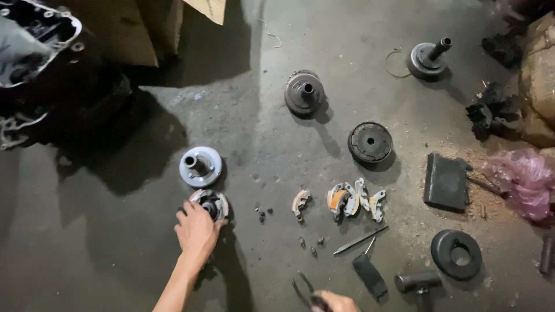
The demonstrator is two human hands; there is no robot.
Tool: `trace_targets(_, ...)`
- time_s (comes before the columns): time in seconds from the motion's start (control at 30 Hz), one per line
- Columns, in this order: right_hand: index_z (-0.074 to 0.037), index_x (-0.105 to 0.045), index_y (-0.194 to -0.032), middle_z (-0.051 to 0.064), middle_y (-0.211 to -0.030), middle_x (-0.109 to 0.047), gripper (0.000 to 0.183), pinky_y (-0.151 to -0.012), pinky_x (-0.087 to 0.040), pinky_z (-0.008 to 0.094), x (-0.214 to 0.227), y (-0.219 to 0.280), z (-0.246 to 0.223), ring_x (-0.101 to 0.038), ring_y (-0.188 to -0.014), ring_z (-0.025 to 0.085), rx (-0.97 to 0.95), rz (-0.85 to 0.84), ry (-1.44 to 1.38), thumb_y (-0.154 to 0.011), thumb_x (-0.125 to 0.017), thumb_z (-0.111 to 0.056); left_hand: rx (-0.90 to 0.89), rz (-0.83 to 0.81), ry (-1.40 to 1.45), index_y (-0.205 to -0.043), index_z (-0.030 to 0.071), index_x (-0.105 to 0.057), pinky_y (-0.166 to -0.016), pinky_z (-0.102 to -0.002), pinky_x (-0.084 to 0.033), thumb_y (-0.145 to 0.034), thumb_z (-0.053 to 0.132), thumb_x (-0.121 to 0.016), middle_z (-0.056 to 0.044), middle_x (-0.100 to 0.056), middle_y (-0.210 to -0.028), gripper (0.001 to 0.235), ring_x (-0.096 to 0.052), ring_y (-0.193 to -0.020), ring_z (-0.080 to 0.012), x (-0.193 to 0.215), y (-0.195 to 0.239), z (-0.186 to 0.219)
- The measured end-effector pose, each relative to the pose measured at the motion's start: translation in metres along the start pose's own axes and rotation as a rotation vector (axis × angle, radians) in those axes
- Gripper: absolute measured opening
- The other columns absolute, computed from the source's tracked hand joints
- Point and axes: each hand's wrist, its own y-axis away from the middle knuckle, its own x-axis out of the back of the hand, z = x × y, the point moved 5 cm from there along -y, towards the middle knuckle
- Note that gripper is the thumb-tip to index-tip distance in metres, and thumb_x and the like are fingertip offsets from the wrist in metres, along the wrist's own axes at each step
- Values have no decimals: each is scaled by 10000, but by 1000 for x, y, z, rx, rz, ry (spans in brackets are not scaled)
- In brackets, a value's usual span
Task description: Repairing a motorcycle clutch assembly by manipulating small components and using hand tools
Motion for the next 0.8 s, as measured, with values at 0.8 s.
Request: trace_targets(0.8,11,-622,-967,140,-743,-716,253,-434,-567,356,387,-458,-231,-669,-512,268,63,580,562,-876,-723,-202,4,-85,-18,-1371,-88,-446,-771,-448,-622,-711,427,-869,-230,-507,-1272,937,-597,-1017,-360,16,-6,5)
